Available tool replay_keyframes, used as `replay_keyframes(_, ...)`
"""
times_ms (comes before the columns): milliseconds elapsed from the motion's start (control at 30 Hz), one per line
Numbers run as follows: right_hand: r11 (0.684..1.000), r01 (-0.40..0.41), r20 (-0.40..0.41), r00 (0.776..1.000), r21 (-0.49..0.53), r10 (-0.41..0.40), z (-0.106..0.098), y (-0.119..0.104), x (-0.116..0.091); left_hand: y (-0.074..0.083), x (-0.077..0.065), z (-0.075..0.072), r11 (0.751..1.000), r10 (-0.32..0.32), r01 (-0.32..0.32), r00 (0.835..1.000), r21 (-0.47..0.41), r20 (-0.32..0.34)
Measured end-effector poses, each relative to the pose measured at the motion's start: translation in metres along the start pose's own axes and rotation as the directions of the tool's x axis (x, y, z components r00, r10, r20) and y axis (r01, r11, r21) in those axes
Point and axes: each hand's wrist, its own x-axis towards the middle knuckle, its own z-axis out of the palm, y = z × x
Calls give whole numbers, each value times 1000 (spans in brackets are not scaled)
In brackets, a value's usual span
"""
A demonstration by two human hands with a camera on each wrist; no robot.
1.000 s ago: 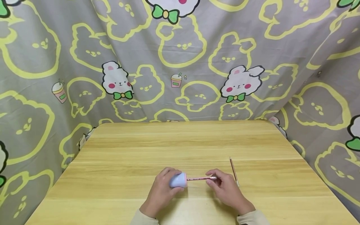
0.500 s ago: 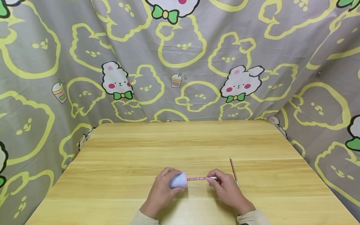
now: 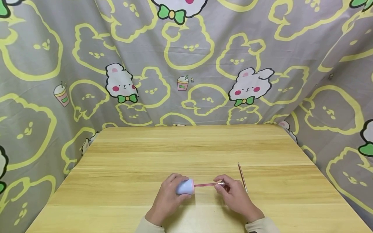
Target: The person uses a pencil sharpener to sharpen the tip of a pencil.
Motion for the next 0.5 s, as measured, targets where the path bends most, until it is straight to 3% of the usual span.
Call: replay_keyframes(500, 999, 40, 15, 999, 30, -41, -1, 3, -1, 1, 0, -1, 1000, -15, 15, 1000, -4, 8)
